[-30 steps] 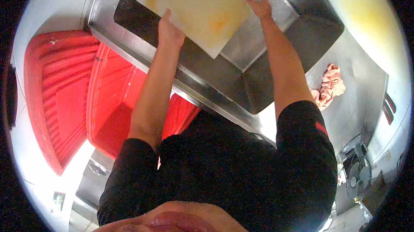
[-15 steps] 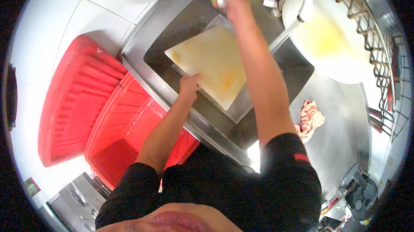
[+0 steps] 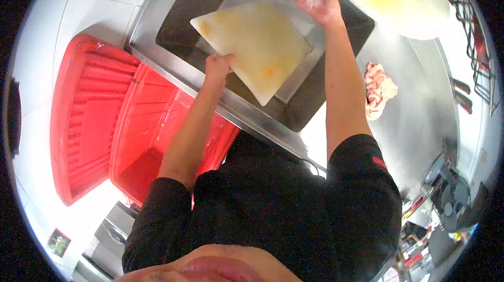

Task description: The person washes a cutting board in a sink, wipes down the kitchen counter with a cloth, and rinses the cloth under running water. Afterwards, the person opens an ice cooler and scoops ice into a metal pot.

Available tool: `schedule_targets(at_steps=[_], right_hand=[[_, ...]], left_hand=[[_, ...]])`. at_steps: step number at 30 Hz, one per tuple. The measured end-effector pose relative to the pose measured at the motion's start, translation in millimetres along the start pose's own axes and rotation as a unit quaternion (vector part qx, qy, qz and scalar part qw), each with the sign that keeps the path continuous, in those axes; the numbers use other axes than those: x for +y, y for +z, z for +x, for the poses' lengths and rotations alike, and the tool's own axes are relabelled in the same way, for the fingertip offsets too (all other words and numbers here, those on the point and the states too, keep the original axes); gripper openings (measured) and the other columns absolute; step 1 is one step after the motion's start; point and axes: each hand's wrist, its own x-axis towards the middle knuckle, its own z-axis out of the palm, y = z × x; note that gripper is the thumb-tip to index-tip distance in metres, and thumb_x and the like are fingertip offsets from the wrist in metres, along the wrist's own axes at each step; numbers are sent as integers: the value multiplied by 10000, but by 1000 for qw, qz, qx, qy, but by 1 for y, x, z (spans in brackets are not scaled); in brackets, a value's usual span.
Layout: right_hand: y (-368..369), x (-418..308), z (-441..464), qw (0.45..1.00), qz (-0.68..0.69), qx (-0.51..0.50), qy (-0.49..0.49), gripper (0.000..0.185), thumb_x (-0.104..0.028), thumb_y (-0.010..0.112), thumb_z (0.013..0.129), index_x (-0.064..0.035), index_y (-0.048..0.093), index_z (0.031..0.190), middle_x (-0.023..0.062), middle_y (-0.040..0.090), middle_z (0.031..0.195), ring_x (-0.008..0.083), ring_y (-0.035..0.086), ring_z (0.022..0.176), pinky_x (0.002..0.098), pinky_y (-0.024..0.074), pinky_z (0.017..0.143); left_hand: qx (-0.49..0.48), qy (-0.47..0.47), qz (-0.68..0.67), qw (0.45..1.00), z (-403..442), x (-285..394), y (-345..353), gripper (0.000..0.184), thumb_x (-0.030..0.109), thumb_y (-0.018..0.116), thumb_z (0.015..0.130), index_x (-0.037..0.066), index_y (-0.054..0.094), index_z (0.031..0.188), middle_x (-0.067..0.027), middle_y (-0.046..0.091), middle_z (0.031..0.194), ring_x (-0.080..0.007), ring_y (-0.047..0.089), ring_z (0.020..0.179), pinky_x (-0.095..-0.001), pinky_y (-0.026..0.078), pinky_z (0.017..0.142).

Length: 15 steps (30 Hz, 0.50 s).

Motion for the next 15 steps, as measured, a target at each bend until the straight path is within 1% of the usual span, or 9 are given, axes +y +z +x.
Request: schedule_targets(at_steps=[1,2,4,6,7,9,10,12,15], right_hand=[[2,-2,-6,999,-52,13,13,467,-214,255,1001,104,392,1315,325,491,1284,433,543,1160,570,424,1022],[4,-3,-7,993,-105,-11,55,447,-210,281,1002,97,451,1280,303,544,1250,415,559,1152,563,426,1019],[7,-5,-10,985,-148,-46,73,442,-228,308,1002,79,488,1264,284,563,1244,410,566,1146,545,429,1022],[12,-11,-11,979,-169,-74,86,444,-265,360,999,45,515,1277,262,583,1242,396,579,1138,521,443,1010],[18,-18,-14,980,-160,-81,90,451,-264,388,989,53,500,1289,268,560,1271,402,564,1159,524,435,1019],[31,-30,-18,980,-142,-97,101,479,-264,444,971,70,470,1314,279,515,1329,415,533,1200,531,420,1038],[29,-34,-11,973,-150,-143,106,498,-277,455,966,62,459,1330,279,510,1336,415,529,1205,532,416,1040],[20,-44,8,952,-163,-232,118,538,-304,476,955,45,436,1362,280,498,1350,416,521,1214,534,408,1044],[33,-59,8,937,-159,-276,142,576,-323,490,946,38,411,1387,283,485,1364,411,515,1222,541,400,1048]], left_hand=[[-17,-5,10,1000,2,-1,3,286,62,639,817,-52,603,1077,-129,669,993,-224,669,809,-334,557,661],[-30,8,28,999,4,-2,8,294,72,637,815,-47,604,1082,-124,669,991,-219,666,804,-327,549,656],[-57,35,61,996,12,-2,19,309,91,633,813,-38,607,1093,-114,671,987,-209,661,794,-314,531,645],[-73,28,45,996,25,0,26,319,105,630,811,-32,607,1098,-112,671,1001,-206,658,808,-315,517,655],[-77,24,36,996,31,2,26,323,112,629,810,-29,607,1100,-111,671,1007,-205,656,815,-315,510,661],[-52,12,56,997,38,14,27,332,117,636,808,-24,605,1108,-107,667,1019,-207,652,845,-328,511,699],[-40,6,65,997,39,21,28,337,119,639,807,-21,604,1112,-105,666,1026,-208,650,860,-335,512,718],[-34,19,30,999,35,26,28,339,115,647,813,-20,603,1120,-105,664,1051,-209,645,899,-340,508,751],[-8,45,-11,999,42,16,24,335,87,647,824,-19,595,1137,-108,664,1082,-215,642,939,-341,504,795]])
